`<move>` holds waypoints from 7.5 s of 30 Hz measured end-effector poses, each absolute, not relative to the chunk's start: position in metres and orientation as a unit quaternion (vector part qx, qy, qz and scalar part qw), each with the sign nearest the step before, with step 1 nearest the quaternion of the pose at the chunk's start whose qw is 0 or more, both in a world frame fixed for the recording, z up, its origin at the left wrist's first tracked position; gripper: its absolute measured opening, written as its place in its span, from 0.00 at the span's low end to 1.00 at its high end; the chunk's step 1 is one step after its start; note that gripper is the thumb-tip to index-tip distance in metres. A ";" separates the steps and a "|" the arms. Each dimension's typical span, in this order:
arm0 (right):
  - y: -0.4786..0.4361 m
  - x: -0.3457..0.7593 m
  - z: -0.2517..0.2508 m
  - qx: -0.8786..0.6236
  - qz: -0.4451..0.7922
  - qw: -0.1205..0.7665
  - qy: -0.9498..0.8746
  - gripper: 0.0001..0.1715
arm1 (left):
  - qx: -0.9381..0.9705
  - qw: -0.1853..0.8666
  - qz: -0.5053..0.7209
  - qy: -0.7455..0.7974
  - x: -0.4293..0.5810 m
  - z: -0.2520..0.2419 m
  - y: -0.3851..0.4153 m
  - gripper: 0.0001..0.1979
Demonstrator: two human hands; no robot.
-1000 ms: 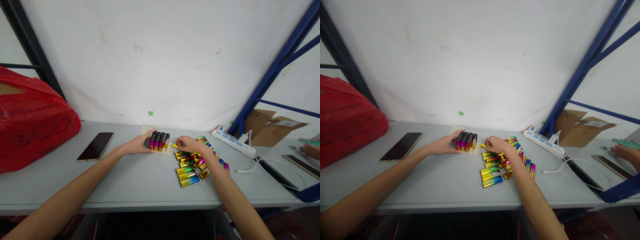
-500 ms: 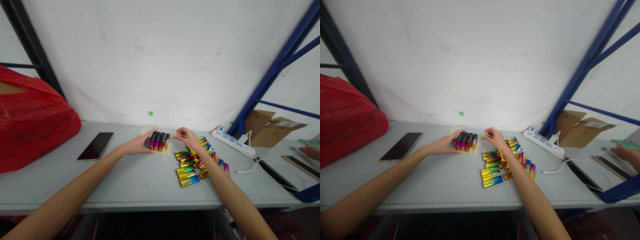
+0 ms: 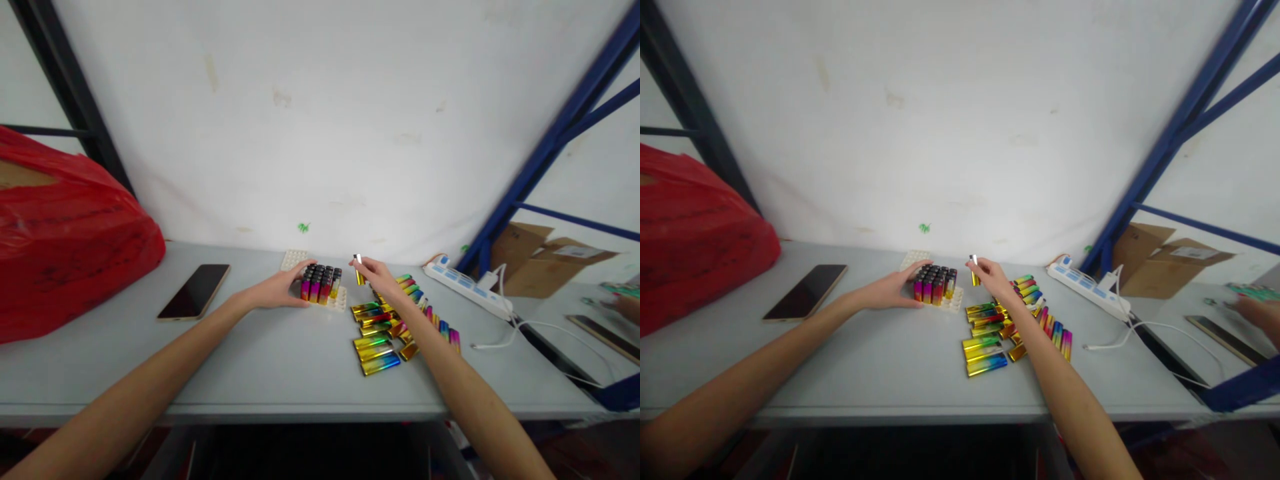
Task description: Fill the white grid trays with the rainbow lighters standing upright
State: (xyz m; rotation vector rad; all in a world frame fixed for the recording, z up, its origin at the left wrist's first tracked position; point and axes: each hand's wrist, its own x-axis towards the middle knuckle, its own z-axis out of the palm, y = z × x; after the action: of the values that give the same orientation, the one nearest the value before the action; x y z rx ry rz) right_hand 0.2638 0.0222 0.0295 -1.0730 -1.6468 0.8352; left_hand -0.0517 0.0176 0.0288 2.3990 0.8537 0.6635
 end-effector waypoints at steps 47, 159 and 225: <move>-0.008 0.236 0.033 -0.424 0.207 0.405 -0.783 0.21 | 0.873 0.290 0.240 0.311 -0.050 0.029 0.016 0.55; 0.022 0.272 0.030 -0.471 0.321 0.424 -0.703 0.25 | 0.876 0.284 0.246 0.302 -0.050 0.031 0.015 0.54; -0.006 0.243 0.039 -0.340 0.269 0.385 -0.815 0.24 | 0.878 0.269 0.228 0.324 -0.052 0.025 0.020 0.56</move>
State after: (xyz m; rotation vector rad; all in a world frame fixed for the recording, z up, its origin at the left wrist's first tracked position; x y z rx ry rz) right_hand 0.2425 -0.0063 0.0389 -0.8664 -2.0760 0.6849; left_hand -0.0523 0.0204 0.0249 2.3663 0.8747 0.6151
